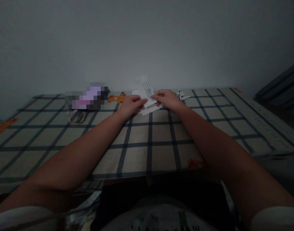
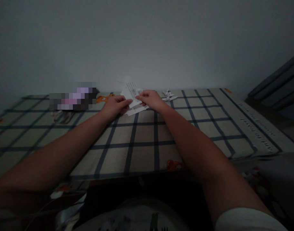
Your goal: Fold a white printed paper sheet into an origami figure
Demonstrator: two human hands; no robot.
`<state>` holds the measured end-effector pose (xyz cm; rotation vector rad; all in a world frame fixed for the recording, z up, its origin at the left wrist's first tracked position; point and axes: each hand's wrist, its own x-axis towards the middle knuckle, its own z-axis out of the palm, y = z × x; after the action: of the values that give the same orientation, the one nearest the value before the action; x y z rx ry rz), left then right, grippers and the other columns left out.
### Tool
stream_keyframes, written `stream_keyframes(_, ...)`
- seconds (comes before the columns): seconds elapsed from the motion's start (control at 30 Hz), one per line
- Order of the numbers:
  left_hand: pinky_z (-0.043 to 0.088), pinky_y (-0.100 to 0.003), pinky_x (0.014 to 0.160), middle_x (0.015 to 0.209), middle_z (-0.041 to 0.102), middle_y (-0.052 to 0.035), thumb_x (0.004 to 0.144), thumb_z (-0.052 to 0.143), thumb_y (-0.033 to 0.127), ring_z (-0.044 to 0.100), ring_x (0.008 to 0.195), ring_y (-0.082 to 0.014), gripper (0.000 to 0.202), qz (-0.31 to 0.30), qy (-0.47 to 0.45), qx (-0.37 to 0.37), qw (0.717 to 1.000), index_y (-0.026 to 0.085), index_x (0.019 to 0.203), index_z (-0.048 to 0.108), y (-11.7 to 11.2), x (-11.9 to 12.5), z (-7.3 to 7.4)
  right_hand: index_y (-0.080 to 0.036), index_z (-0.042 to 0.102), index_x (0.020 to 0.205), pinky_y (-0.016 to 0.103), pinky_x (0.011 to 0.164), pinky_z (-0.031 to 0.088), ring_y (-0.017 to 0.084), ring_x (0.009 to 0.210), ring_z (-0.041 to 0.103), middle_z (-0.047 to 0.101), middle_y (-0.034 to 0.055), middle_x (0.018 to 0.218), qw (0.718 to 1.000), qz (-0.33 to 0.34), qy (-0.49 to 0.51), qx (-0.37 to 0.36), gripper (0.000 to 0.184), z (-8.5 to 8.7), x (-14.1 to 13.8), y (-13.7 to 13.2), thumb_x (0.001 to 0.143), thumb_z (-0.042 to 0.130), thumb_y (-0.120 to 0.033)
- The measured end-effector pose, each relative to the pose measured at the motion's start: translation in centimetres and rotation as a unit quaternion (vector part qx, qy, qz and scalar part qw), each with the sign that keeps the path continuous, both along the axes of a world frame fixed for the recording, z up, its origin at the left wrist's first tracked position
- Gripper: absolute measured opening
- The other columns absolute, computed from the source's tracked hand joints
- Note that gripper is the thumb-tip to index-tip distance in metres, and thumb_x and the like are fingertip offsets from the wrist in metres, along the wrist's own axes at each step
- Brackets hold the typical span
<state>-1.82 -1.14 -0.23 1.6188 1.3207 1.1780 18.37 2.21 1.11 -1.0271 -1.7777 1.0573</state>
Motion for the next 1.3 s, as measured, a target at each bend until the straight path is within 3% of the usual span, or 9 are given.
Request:
stream_keyframes(0.2, 0.026, -0.025, 0.045, 0.052, 0.053, 0.0014, 0.078, 0.07, 0.047, 0.039, 0.046, -0.0077, 0.037, 0.028, 0.05, 0.059, 0.997, 0.017, 0.059, 0.062, 0.1, -0.3, 0.3, -0.014, 0.067, 0.08, 0.018, 0.053, 0.042, 0.007, 0.057, 0.056, 0.063, 0.0005, 0.066, 0.999, 0.043, 0.018, -0.021, 0.021, -0.5, 0.0, 0.2, 0.088, 0.065, -0.033)
stream_keyframes(0.4, 0.025, -0.025, 0.042, 0.056, 0.061, -0.0015, 0.075, 0.072, 0.048, 0.04, 0.042, -0.0078, 0.036, -0.003, -0.031, 0.004, 1.0, 0.017, 0.061, 0.061, 0.2, 0.0, -0.1, -0.014, 0.064, 0.074, 0.018, 0.052, 0.043, 0.008, 0.056, 0.056, 0.066, 0.0015, 0.066, 0.999, 0.037, 0.018, -0.028, 0.02, -0.5, 0.0, 0.3, 0.086, 0.067, -0.029)
stream_keyframes(0.63, 0.049, -0.028, 0.06, 0.08, 0.074, -0.007, 0.071, 0.076, 0.05, 0.064, 0.064, -0.0153, 0.038, -0.015, -0.124, 0.027, 0.992, 0.015, 0.085, 0.072, 0.7, 0.0, -0.5, -0.013, 0.065, 0.07, 0.019, 0.051, 0.044, 0.008, 0.054, 0.058, 0.067, 0.0029, 0.066, 0.997, 0.076, -0.017, -0.029, 0.021, -0.5, 0.1, 0.4, 0.085, 0.069, -0.027)
stream_keyframes(0.8, 0.052, -0.03, 0.066, 0.08, 0.073, -0.0072, 0.073, 0.075, 0.054, 0.066, 0.068, -0.0164, 0.04, 0.004, -0.137, 0.059, 0.989, 0.015, 0.079, 0.07, 1.0, 0.0, -0.9, -0.014, 0.071, 0.077, 0.019, 0.057, 0.05, 0.009, 0.059, 0.063, 0.071, 0.004, 0.069, 0.993, 0.092, 0.04, -0.057, 0.017, -1.1, -0.2, 0.6, 0.088, 0.067, -0.027)
stream_keyframes(0.97, 0.053, -0.029, 0.069, 0.088, 0.074, -0.0073, 0.074, 0.075, 0.043, 0.066, 0.071, -0.0161, 0.032, -0.024, -0.195, 0.044, 0.979, 0.016, 0.09, 0.07, 1.1, 0.2, -0.8, -0.014, 0.071, 0.079, 0.02, 0.061, 0.054, 0.01, 0.06, 0.064, 0.07, 0.0041, 0.069, 0.991, 0.081, 0.06, -0.09, 0.017, -0.7, -0.4, 0.3, 0.091, 0.062, -0.022)
stream_keyframes(1.03, 0.054, -0.03, 0.072, 0.095, 0.075, -0.0076, 0.074, 0.075, 0.036, 0.068, 0.076, -0.0167, 0.03, -0.047, -0.232, 0.027, 0.971, 0.017, 0.096, 0.068, 1.1, 0.2, -0.5, -0.015, 0.072, 0.093, 0.02, 0.06, 0.053, 0.009, 0.06, 0.063, 0.071, 0.003, 0.074, 0.991, 0.071, 0.085, -0.081, 0.013, -0.5, -0.3, 0.2, 0.091, 0.06, -0.02)
stream_keyframes(1.17, 0.055, -0.029, 0.072, 0.101, 0.074, -0.0085, 0.071, 0.072, 0.023, 0.068, 0.078, -0.0159, 0.029, -0.076, -0.268, -0.021, 0.96, 0.016, 0.099, 0.067, 1.0, 0.2, 0.0, -0.023, 0.065, 0.123, 0.019, 0.064, 0.053, 0.009, 0.074, 0.066, 0.073, 0.003, 0.104, 0.991, 0.089, 0.097, -0.038, 0.041, -0.3, 0.0, 0.1, 0.084, 0.064, -0.014)
stream_keyframes(1.23, 0.054, -0.028, 0.068, 0.101, 0.074, -0.0087, 0.071, 0.071, 0.02, 0.067, 0.075, -0.0152, 0.03, -0.084, -0.262, -0.038, 0.961, 0.016, 0.101, 0.067, 0.9, 0.2, 0.0, -0.022, 0.068, 0.119, 0.02, 0.069, 0.054, 0.01, 0.08, 0.067, 0.072, 0.0033, 0.107, 0.992, 0.1, 0.075, -0.021, 0.039, -0.3, 0.0, 0.2, 0.081, 0.066, -0.014)
stream_keyframes(1.3, 0.053, -0.026, 0.062, 0.095, 0.074, -0.0075, 0.07, 0.071, 0.019, 0.065, 0.068, -0.0136, 0.032, -0.083, -0.252, -0.043, 0.963, 0.017, 0.101, 0.068, 1.0, 0.3, -0.1, -0.019, 0.072, 0.106, 0.021, 0.069, 0.053, 0.01, 0.076, 0.065, 0.073, 0.0033, 0.094, 0.994, 0.092, 0.051, -0.009, 0.026, -0.5, -0.1, 0.2, 0.081, 0.069, -0.019)
